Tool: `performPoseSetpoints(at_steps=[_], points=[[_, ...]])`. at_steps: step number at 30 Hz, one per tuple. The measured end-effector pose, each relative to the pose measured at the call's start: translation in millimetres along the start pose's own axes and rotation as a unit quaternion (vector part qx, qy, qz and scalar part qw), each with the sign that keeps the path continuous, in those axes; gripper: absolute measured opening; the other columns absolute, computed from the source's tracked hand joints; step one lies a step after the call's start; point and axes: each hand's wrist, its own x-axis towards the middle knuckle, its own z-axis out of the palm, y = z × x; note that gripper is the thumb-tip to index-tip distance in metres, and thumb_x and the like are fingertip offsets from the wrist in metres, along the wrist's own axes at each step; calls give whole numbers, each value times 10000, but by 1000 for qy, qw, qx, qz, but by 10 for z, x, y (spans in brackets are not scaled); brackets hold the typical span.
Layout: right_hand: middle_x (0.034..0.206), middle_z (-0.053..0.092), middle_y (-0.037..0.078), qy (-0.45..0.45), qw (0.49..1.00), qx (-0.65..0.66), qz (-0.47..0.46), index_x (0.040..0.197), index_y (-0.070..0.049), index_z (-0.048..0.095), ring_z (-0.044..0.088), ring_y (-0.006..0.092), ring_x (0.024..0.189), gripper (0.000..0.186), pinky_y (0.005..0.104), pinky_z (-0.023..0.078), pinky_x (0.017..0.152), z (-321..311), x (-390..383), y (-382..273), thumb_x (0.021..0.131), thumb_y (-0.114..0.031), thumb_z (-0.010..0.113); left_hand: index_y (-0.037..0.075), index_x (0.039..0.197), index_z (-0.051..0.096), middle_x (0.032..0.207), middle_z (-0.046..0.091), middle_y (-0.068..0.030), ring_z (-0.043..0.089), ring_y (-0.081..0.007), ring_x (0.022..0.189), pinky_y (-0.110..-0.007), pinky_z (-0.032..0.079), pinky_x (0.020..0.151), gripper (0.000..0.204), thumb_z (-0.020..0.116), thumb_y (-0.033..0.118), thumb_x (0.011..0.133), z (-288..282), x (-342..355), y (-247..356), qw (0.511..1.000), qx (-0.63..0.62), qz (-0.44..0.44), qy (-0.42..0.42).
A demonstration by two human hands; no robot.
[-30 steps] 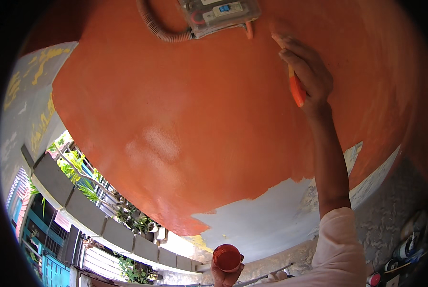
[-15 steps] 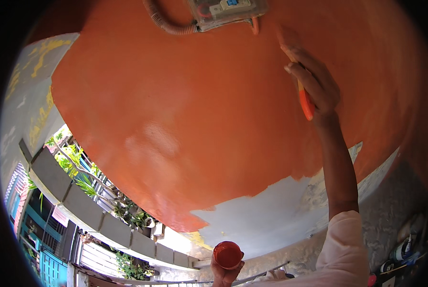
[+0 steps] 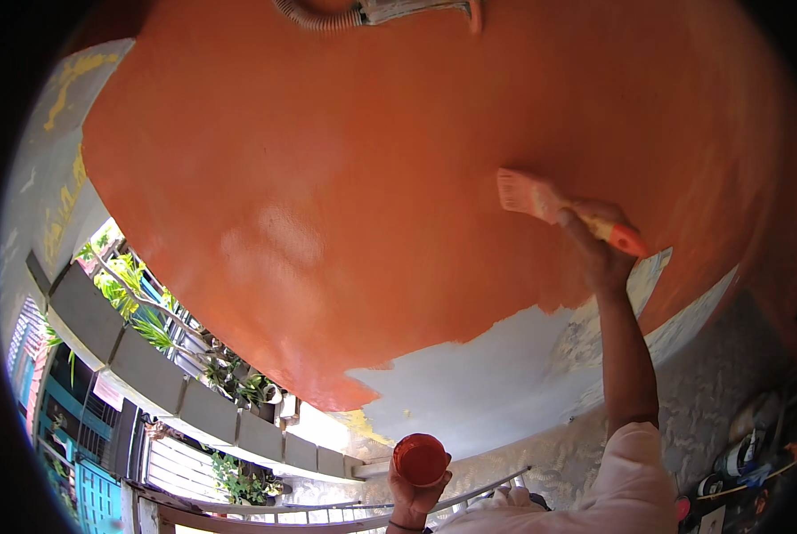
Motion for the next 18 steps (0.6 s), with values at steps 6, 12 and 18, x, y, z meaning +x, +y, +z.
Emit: performPoseSetpoints(at_steps=[6, 12, 18], points=[[1075, 765, 103, 139, 974, -63, -170, 1077, 19, 750, 728, 163, 988, 140, 326, 606, 861, -729, 645, 301, 962, -28, 814, 156, 1392, 668, 1322, 713, -143, 641, -433, 1219, -532, 611, 859, 586, 629, 580, 988, -280, 11, 75, 998, -43, -23, -51], [1174, 733, 147, -165, 874, -258, -378, 1067, -88, 748, 759, 331, 1025, 154, 426, 647, 824, -178, -281, 134, 914, -98, 733, 149, 1394, 666, 1322, 710, -164, 638, -430, 1221, -536, 616, 858, 575, 625, 566, 1000, -136, 41, 29, 996, -62, -42, -47], [1101, 775, 108, -162, 967, -106, -168, 1090, -70, 763, 766, 219, 962, 205, 355, 646, 792, -276, -471, 101, 915, 27, 808, 138, 1384, 673, 1333, 691, -182, 633, -416, 1214, -523, 622, 857, 579, 626, 567, 998, -182, -24, 7, 997, -49, -27, -44]])
